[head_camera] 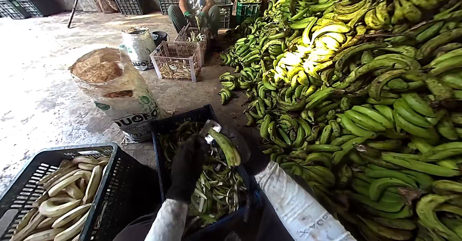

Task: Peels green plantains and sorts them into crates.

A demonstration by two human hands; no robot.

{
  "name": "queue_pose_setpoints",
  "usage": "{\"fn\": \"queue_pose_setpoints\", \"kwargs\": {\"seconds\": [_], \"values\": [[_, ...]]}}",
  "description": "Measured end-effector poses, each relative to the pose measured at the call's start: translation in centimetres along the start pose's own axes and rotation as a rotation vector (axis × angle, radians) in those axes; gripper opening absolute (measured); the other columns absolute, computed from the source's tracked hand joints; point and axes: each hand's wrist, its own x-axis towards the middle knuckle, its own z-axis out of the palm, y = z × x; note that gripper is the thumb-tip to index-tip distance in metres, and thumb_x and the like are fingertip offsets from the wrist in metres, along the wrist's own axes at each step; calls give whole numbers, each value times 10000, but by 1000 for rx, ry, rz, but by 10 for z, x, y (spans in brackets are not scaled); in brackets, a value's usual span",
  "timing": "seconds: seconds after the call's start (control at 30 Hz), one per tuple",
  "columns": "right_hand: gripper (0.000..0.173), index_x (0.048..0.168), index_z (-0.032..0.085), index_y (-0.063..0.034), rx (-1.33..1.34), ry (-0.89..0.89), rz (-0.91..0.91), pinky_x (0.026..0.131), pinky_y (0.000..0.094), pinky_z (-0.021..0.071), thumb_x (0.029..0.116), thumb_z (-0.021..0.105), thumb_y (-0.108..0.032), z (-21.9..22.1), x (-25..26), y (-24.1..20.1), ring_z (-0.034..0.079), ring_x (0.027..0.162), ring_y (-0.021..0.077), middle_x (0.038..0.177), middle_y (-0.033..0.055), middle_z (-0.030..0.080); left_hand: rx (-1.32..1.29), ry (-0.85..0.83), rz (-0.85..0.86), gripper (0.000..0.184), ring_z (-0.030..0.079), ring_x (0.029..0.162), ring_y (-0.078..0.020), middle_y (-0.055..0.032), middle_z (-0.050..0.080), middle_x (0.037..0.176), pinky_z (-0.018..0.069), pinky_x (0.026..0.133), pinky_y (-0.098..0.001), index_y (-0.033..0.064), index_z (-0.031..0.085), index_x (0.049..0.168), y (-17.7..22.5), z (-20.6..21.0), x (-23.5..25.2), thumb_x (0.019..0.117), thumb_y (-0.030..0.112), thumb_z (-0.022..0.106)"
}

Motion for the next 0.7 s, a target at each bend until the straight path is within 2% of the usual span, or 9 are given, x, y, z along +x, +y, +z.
{"fn": "queue_pose_setpoints", "kwargs": {"seconds": [0.07, 0.13, 0.2, 0.3, 0.33, 0.43, 0.57, 0.63, 0.7], "values": [[328, 1243, 623, -32, 91, -85, 42, 710, 247, 570, 1083, 382, -186, 3, 0, -1, 649, 768, 86, 924, 53, 689, -149, 40, -193, 460, 666, 1046, -223, -118, 683, 1159, 548, 919, -484, 86, 600, 1353, -11, -16, 11, 1056, 424, 501], [370, 1281, 622, -39, 134, -86, 68, 554, 205, 539, 1071, 359, -193, 4, -1, -6, 614, 621, 65, 833, 45, 680, -191, 72, -279, 474, 652, 1077, -201, -104, 674, 1199, 525, 945, -476, 109, 587, 1375, -22, -30, 13, 1053, 447, 504], [359, 1201, 640, -43, 181, -35, 64, 513, 210, 531, 1079, 350, -214, -1, 2, -6, 608, 584, 75, 790, 49, 671, -64, -63, -285, 470, 650, 1117, -247, -122, 673, 1217, 513, 976, -523, 113, 598, 1371, -22, -43, 12, 1058, 447, 487], [322, 1164, 624, -49, 66, 123, -29, 632, 238, 570, 1087, 361, -219, -8, 9, 10, 642, 719, 73, 880, 42, 675, 247, -492, -316, 440, 695, 1058, -317, -117, 719, 1133, 544, 909, -612, 168, 663, 1265, -25, -39, -6, 1021, 506, 523], [344, 1238, 590, -26, -55, 200, -15, 730, 246, 570, 1103, 340, -219, 1, 7, 14, 648, 831, 73, 984, 61, 671, 336, -654, -330, 447, 685, 1079, -371, -148, 716, 1145, 525, 896, -664, 157, 671, 1253, -23, -36, -18, 997, 506, 559], [393, 1369, 479, 59, -616, 333, 236, 901, 208, 492, 1125, 247, -142, 81, -2, 17, 583, 1012, 54, 1195, 120, 588, 453, -1040, -339, 495, 617, 1180, -471, -241, 676, 1227, 454, 928, -732, 63, 686, 1234, -17, -21, -57, 948, 467, 669], [475, 1510, 376, 30, -674, 172, 264, 1063, 335, 445, 1136, 261, -239, 116, 32, 88, 533, 1284, 178, 1469, 199, 497, 426, -1186, -220, 397, 591, 1201, -479, -285, 647, 1248, 441, 980, -695, -36, 690, 1176, -14, -3, -89, 950, 290, 705], [443, 1435, 452, -1, -404, 95, 212, 889, 369, 549, 1123, 274, -261, 154, 68, 121, 620, 1074, 185, 1264, 165, 593, 462, -1209, -124, 375, 587, 1230, -463, -265, 651, 1270, 453, 979, -668, -34, 693, 1190, -13, -6, -92, 971, 271, 681], [354, 1252, 527, -39, -155, -35, 190, 675, 368, 557, 1107, 303, -271, 216, 95, 123, 629, 794, 170, 962, 98, 624, 425, -1173, -115, 345, 562, 1258, -452, -272, 624, 1305, 436, 1005, -622, -72, 649, 1233, -6, -26, -96, 1034, 199, 573]]}}
